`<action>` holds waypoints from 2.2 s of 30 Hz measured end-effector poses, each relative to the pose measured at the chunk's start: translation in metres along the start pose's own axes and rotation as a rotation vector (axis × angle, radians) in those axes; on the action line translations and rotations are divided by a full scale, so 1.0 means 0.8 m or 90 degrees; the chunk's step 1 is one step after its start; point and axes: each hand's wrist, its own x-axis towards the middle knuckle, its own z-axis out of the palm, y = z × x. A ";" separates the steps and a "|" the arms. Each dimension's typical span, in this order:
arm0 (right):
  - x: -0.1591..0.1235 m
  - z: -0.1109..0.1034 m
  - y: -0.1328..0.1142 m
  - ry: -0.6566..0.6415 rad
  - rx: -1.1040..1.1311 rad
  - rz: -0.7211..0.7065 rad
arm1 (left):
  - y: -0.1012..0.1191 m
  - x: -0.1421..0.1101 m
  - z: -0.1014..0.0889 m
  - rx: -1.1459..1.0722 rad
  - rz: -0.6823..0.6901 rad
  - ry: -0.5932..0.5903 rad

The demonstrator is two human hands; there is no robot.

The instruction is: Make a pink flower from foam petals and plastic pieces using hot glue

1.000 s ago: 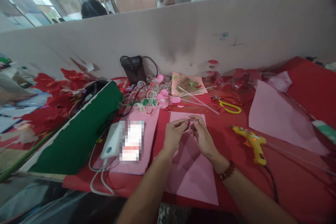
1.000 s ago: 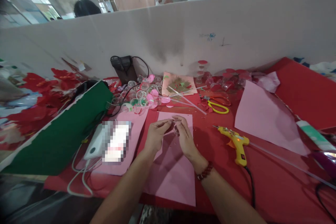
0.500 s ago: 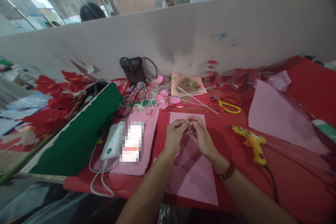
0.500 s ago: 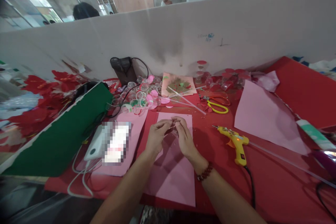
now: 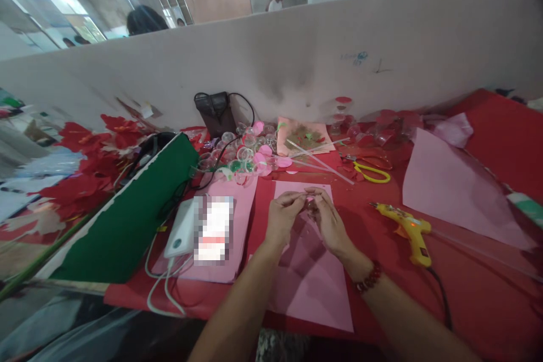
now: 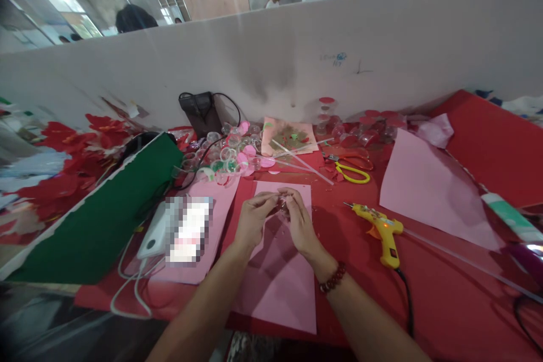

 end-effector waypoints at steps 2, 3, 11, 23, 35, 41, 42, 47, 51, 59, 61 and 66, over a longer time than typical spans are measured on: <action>0.000 -0.001 0.002 -0.016 0.009 0.019 | -0.001 0.001 0.000 0.010 -0.003 0.004; 0.001 -0.002 0.003 -0.021 0.024 0.035 | -0.003 0.002 0.000 -0.001 -0.015 0.009; 0.010 0.002 -0.006 0.032 0.238 0.071 | -0.015 0.003 0.007 -0.067 -0.060 0.056; 0.011 0.006 -0.016 0.056 0.325 0.100 | -0.010 0.005 -0.007 0.191 0.056 0.044; 0.006 0.005 -0.017 -0.012 0.316 0.124 | 0.005 0.002 -0.002 0.107 -0.002 0.062; 0.003 0.008 -0.015 -0.045 0.302 0.133 | 0.001 0.005 -0.004 0.076 0.033 -0.005; 0.003 0.008 -0.015 -0.047 0.306 0.135 | 0.002 0.005 -0.005 0.068 0.031 -0.006; 0.004 0.005 -0.016 -0.038 0.343 0.149 | 0.002 0.006 -0.007 0.046 0.014 -0.010; 0.005 0.003 -0.021 -0.044 0.389 0.162 | -0.003 0.009 -0.009 0.070 0.025 0.029; 0.008 0.001 -0.036 -0.040 0.492 0.226 | -0.003 0.007 -0.010 0.125 0.074 0.047; 0.009 0.000 -0.034 -0.038 0.504 0.234 | 0.001 0.005 -0.008 0.097 0.078 0.049; 0.012 -0.004 -0.025 -0.056 0.521 0.226 | 0.002 0.004 -0.004 -0.047 -0.055 -0.078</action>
